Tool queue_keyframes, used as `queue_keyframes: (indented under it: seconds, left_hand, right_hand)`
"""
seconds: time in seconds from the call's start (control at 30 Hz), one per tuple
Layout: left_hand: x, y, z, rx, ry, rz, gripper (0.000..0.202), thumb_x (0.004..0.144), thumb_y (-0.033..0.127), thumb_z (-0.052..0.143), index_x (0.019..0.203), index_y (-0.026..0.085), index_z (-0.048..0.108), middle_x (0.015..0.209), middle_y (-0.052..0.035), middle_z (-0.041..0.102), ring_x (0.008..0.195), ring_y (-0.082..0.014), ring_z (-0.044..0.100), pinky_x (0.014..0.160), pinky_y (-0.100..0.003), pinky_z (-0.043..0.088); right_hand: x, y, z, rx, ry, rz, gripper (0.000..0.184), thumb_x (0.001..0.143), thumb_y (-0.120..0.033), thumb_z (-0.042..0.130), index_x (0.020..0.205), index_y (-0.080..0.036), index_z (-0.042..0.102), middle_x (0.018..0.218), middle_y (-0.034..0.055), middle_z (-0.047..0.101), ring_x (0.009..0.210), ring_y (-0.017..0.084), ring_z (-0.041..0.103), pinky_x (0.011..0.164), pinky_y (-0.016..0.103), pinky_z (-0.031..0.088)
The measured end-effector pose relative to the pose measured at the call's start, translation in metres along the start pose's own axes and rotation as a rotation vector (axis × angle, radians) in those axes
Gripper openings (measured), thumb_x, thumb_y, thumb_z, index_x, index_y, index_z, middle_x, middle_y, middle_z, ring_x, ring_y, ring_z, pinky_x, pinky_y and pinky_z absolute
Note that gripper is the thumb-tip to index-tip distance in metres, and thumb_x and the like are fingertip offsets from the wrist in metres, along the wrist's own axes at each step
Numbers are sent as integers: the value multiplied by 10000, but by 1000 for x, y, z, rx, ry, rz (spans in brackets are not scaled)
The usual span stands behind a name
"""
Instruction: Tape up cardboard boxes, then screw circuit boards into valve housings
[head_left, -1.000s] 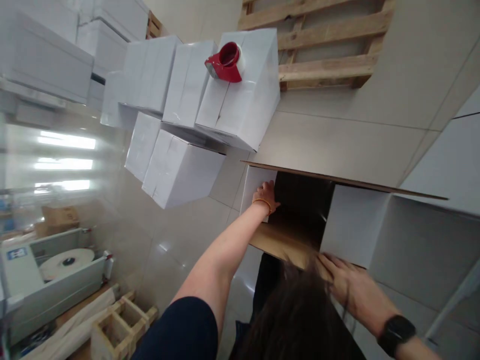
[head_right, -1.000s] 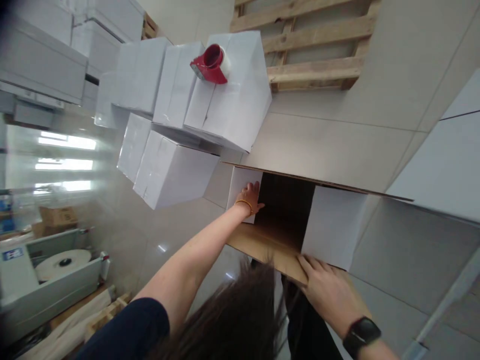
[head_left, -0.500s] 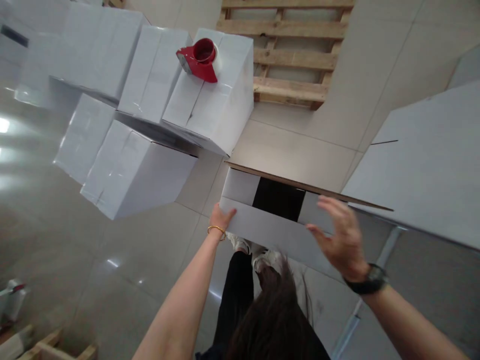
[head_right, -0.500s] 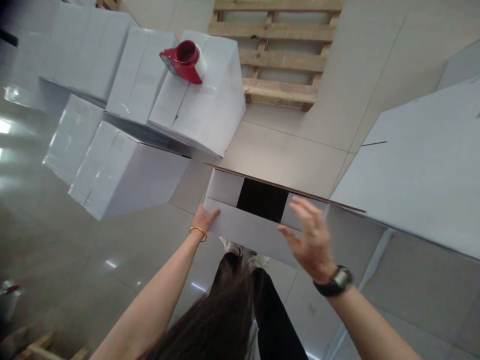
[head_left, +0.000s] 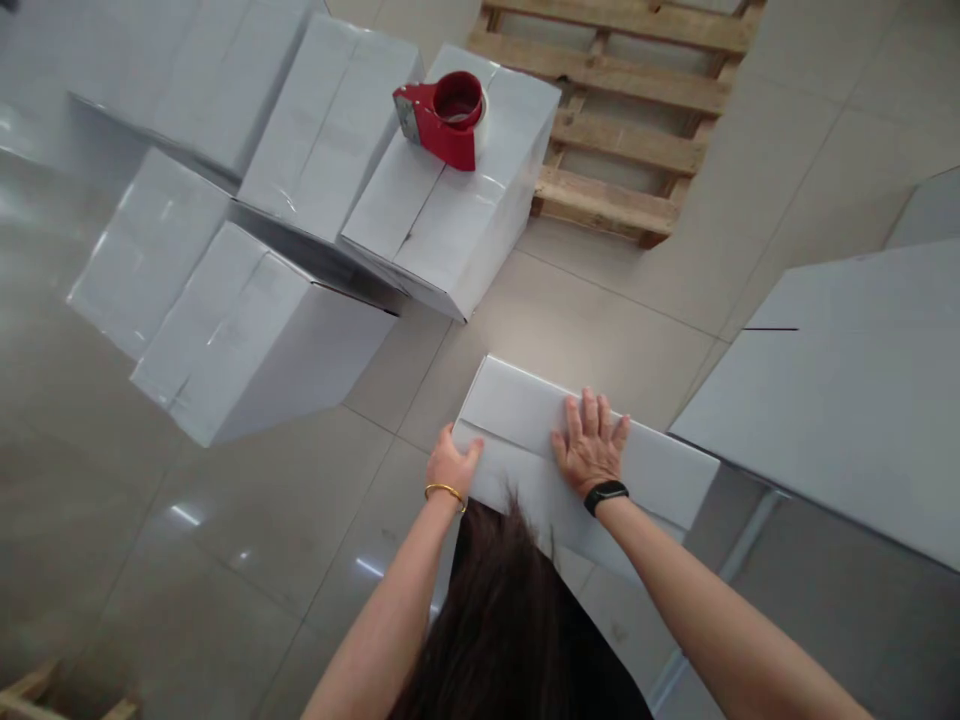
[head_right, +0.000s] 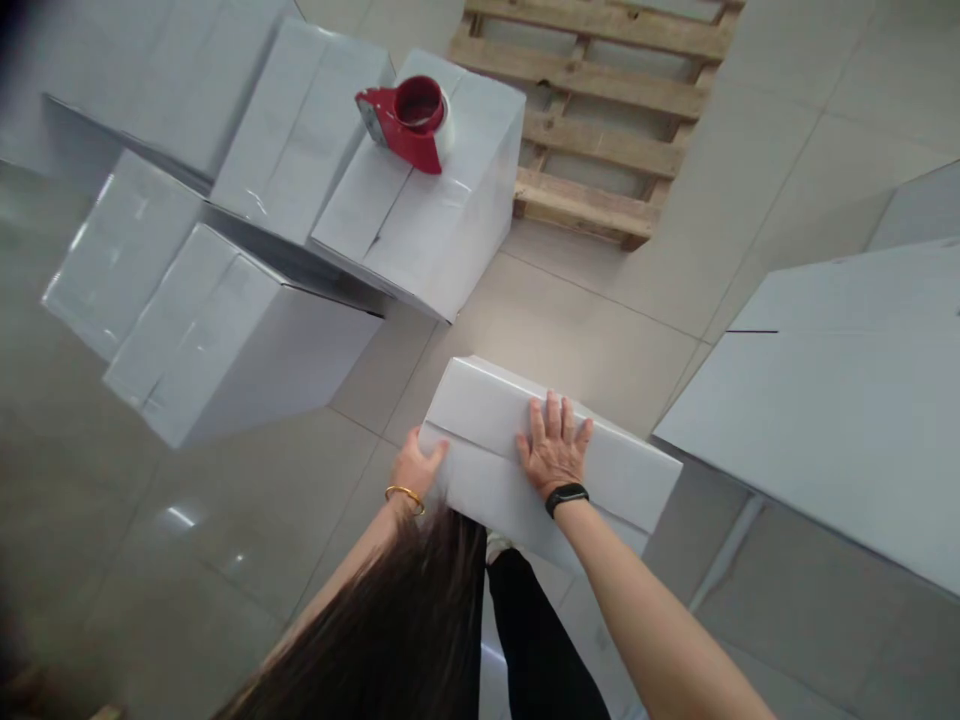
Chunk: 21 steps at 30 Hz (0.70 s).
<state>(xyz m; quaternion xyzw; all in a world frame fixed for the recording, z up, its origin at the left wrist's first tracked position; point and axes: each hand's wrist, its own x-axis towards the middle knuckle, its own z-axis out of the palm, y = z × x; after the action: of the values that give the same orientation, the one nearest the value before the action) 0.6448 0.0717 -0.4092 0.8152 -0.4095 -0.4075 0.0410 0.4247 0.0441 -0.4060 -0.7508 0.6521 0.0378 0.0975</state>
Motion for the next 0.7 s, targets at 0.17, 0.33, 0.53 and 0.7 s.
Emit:
queue_keyframes:
  seconds: [0.17,0.33,0.53,0.7]
  left_hand:
    - [20,19,-8,1,124,245,594,878,449,360,1381,161,230,1324,-115,451,1152,-247,483,930,-354,415]
    - [29,21,0,-18,192,285,501,897,371,340,1367,204,305,1308,-90,475,1146,-233,497,904,-352,463]
    - [46,-2,7,-33,324,346,571,863,355,424,1394,257,238,1259,-98,522,1115,-255,527,880,-385,500]
    - [49,-10,12,23,296,338,583,852,416,441,1380,219,290,1294,-117,491,1150,-267,496,901,-383,492]
  right_hand:
    - [-2,-7,-1,9,30,-22,628,882,-352,323,1419,-272,8,1467,122,182,1315,375,175,982,677,134]
    - [87,-30,-93,253,279,-33,501,890,-356,361,1356,-217,239,1361,159,339,1260,347,296,986,582,284]
    - [374,-166,-180,107,411,-373,501,877,-470,415,1195,-84,445,1178,147,509,1155,307,412,964,484,345]
    - [502,-230,-160,-56,14,-136,888,805,-543,24,783,165,560,964,211,546,1192,386,335,911,542,203]
